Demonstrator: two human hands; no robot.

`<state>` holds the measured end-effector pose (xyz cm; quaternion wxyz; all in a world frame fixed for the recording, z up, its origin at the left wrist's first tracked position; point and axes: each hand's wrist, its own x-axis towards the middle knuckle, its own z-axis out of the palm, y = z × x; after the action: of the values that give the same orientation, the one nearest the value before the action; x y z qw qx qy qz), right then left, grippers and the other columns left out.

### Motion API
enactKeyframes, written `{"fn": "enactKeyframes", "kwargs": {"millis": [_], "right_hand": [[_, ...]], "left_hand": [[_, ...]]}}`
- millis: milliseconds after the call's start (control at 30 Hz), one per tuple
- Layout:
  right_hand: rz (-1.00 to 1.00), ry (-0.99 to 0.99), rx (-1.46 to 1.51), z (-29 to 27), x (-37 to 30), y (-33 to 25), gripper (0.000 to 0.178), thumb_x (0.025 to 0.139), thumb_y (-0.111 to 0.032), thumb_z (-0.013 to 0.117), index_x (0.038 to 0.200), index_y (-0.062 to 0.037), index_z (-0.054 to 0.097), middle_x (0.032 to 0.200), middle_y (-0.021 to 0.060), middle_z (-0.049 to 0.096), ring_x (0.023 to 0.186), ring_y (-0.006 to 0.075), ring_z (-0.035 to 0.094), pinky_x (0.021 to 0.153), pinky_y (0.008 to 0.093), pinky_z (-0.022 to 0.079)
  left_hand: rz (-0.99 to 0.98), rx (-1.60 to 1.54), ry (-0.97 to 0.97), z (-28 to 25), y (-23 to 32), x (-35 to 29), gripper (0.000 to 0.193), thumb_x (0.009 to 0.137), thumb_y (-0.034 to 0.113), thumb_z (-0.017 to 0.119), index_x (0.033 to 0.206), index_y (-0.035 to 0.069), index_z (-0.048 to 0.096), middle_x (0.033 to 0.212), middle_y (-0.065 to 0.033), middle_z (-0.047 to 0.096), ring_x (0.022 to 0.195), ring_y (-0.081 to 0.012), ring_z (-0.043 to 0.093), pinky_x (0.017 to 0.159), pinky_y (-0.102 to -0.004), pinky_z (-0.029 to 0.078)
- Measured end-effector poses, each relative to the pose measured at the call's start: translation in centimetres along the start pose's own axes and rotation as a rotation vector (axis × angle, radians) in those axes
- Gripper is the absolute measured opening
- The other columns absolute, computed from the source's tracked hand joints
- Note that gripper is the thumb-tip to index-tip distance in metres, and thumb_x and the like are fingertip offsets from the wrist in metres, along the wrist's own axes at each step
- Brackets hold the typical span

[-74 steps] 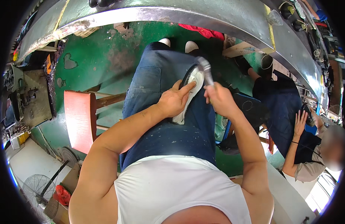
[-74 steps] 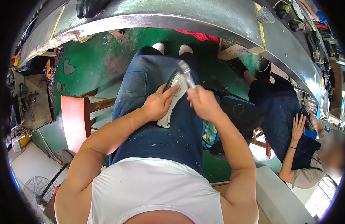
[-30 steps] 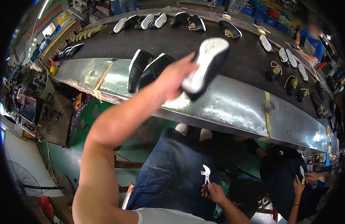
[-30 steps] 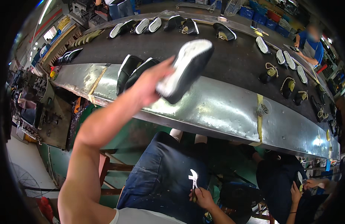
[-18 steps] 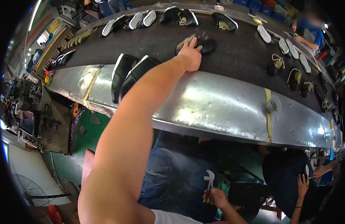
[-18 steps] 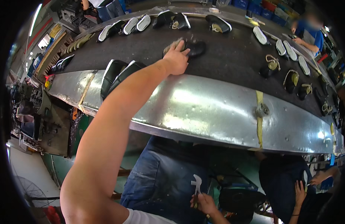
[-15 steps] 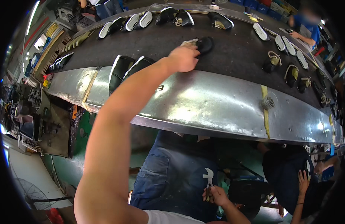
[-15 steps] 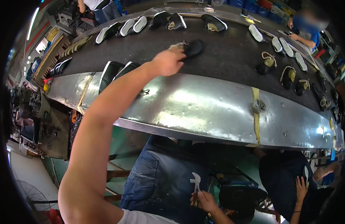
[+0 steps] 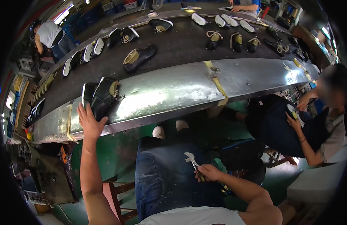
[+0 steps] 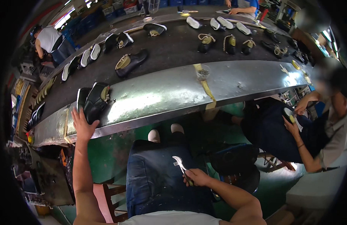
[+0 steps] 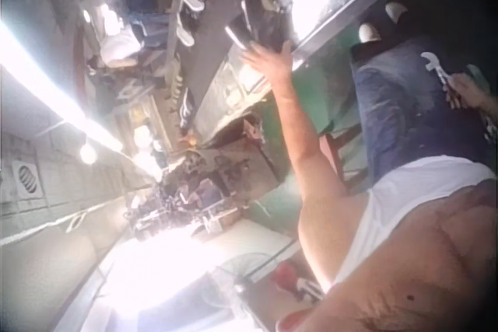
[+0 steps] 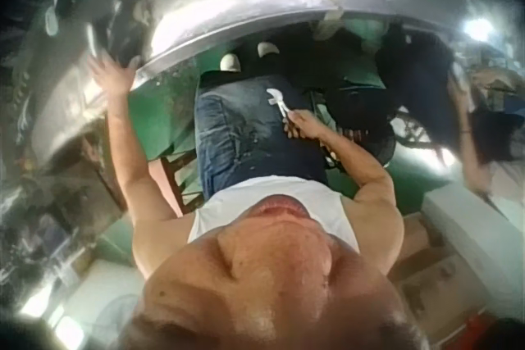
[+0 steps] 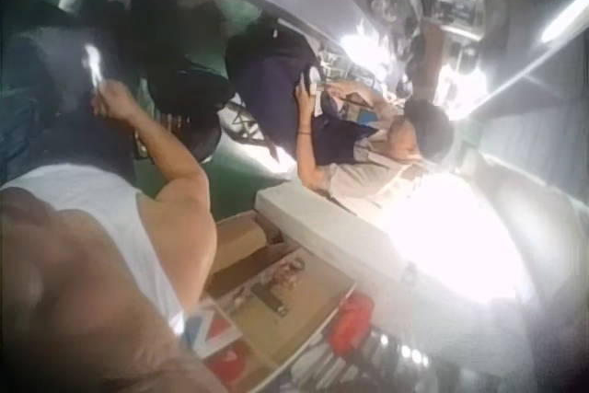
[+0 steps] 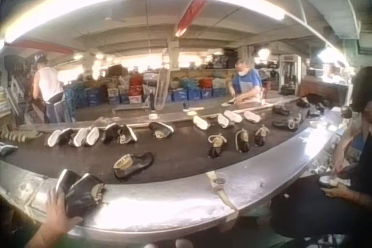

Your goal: Using specialized pliers to pull and stretch the material over a shoe last and secure it.

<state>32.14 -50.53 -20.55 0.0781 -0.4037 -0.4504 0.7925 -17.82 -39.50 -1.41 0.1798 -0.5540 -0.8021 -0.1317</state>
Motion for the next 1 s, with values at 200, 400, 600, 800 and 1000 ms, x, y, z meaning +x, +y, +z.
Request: {"fn": "enactKeyframes", "kwargs": {"millis": [200, 400, 600, 800, 1000], "right_hand": [[-0.046, 0.116, -0.021, 1.9, -0.8, -0.8, 0.044, 0.107, -0.038, 0.038, 0.110, 0.0013, 0.058, 0.092, 0.0111, 0.068, 0.075, 0.0174, 0.069, 0.069, 0.0315, 0.054], [-0.011, 0.079, -0.073, 2.4, -0.5, -0.7, 0.043, 0.107, -0.038, 0.036, 0.110, -0.0008, 0.058, 0.091, 0.0090, 0.068, 0.073, 0.0156, 0.069, 0.053, 0.0267, 0.049], [-0.038, 0.105, -0.004, 2.4, -0.3, -0.2, 0.046, 0.107, -0.041, 0.037, 0.111, -0.0005, 0.058, 0.092, 0.0094, 0.068, 0.073, 0.0167, 0.068, 0.055, 0.0284, 0.050], [-0.036, 0.127, 0.086, 1.1, 0.1, 0.5, 0.049, 0.108, -0.043, 0.034, 0.114, 0.0001, 0.057, 0.092, 0.0099, 0.068, 0.074, 0.0186, 0.069, 0.052, 0.0261, 0.047], [-0.010, 0.311, 0.253, 2.4, 0.1, 1.0, 0.052, 0.108, -0.046, 0.032, 0.113, -0.0003, 0.056, 0.089, 0.0100, 0.067, 0.071, 0.0181, 0.069, 0.045, 0.0224, 0.042]], "left_hand": [[0.155, -0.012, 0.172, 4.0, -1.2, -1.1, 0.067, 0.083, 0.017, 0.072, 0.135, -0.009, 0.038, 0.150, -0.0272, 0.036, 0.145, -0.0482, 0.026, 0.115, -0.0586, 0.026], [-0.080, -0.544, 0.090, 3.2, 1.1, -0.2, 0.049, 0.089, 0.015, 0.070, 0.128, -0.006, 0.050, 0.111, -0.0248, 0.065, 0.102, -0.0418, 0.065, 0.087, -0.0446, 0.056], [-0.447, -1.781, 0.142, -5.0, 2.0, -7.9, 0.056, 0.096, 0.033, 0.063, 0.140, 0.003, 0.047, 0.125, -0.0175, 0.061, 0.100, -0.0283, 0.066, 0.067, -0.0377, 0.059], [-0.383, -2.269, -0.922, -3.5, 1.7, -17.1, 0.063, 0.073, 0.027, 0.085, 0.118, -0.009, 0.060, 0.101, -0.0191, 0.070, 0.084, -0.0307, 0.071, 0.071, -0.0449, 0.061], [-0.016, -1.089, -0.836, -2.6, 10.1, -26.6, 0.092, 0.082, 0.041, 0.078, 0.153, 0.002, 0.033, 0.144, -0.0282, 0.048, 0.136, -0.0334, 0.049, 0.112, -0.0393, 0.039]]}}
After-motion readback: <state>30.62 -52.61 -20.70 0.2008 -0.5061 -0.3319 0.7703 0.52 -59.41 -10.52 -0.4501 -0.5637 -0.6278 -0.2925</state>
